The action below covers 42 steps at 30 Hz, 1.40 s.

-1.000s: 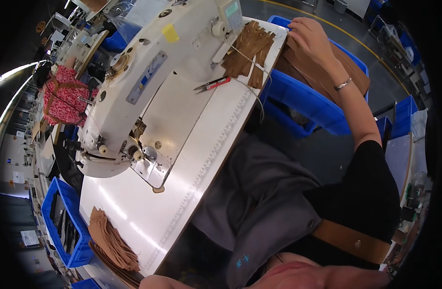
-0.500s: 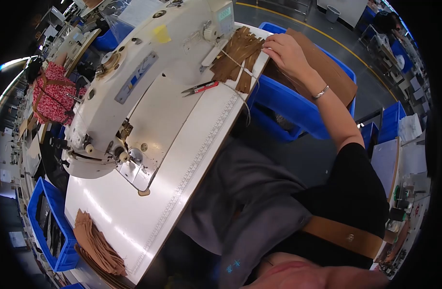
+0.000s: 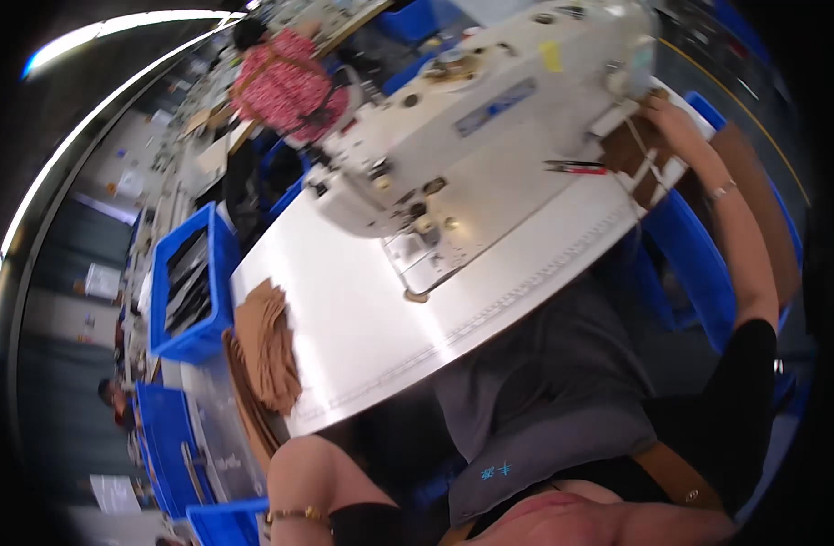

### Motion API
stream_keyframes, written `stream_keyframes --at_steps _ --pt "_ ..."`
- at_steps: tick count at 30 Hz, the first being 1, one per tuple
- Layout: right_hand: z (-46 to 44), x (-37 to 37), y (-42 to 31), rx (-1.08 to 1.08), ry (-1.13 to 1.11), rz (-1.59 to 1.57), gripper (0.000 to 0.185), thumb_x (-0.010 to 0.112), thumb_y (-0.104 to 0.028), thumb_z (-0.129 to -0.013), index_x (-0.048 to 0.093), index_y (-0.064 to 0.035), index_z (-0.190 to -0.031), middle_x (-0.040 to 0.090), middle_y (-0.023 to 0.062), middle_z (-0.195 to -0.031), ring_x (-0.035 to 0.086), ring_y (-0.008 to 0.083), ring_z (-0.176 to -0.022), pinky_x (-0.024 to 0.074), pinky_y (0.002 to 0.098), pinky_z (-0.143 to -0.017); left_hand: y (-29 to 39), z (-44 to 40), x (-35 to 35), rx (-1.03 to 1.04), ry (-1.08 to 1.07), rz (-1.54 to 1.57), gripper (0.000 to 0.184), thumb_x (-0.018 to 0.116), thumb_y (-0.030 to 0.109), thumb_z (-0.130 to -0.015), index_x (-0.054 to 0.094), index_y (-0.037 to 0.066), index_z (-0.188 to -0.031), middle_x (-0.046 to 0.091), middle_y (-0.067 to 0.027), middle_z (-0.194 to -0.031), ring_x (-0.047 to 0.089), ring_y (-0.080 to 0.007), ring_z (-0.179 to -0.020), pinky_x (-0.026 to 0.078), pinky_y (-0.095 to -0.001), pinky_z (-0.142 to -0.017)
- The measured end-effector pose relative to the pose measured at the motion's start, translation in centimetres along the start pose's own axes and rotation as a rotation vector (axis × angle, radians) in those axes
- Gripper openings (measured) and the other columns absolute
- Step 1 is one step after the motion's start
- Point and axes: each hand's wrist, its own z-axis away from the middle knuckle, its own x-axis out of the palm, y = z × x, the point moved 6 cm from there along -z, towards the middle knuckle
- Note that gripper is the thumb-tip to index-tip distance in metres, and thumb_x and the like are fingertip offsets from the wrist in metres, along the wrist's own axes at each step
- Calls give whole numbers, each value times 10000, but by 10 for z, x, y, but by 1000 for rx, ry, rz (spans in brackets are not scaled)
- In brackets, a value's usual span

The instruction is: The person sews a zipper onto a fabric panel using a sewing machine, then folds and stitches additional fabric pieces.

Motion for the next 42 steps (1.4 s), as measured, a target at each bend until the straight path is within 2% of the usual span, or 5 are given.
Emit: stream_keyframes --at_steps 4,12,17,29,42 --pt "3 91 126 -33 150 14 329 517 -71 -958 649 -25 -1257 636 191 -1345 622 385 -1235 505 426 -1009 -9 31 -25 -11 -112 -509 245 340 431 -1111 481 232 -1083 583 48 -797 594 -123 -751 468 -328 -725" --pt "-2 5 36 -123 -35 61 154 674 -145 -911 701 -53 -1031 682 232 -1011 662 427 -920 544 492 -802 -67 225 -212 -1339 -1201 -1219 117 686 142 -959 742 60 -1021 734 -98 -891 694 -302 -866 542 -402 -770" --pt "-11 -8 37 -87 -37 73 176 689 -201 -920 709 -54 -1013 689 216 -942 667 414 -856 541 486 -761 -12 309 -293 -1505 -1760 -1197 196 707 255 -934 773 97 -1029 754 -146 -970 709 -384 -892 561 -472 -822" --pt "-12 -52 45 13 4 84 353 719 -419 -943 739 -74 -1019 715 187 -876 684 363 -780 534 464 -714 -1 316 -282 -1896 -1990 -1053 392 649 283 -982 685 43 -1290 700 -202 -1278 647 -379 -1203 526 -472 -992" --pt "14 37 122 68 -69 -40 317 600 -217 -995 645 -29 -1246 663 213 -1167 625 357 -1098 483 432 -944 -9 420 -259 -1488 -1527 -979 461 508 249 -1062 558 -39 -1418 552 -236 -1495 486 -434 -1402 375 -518 -1166"
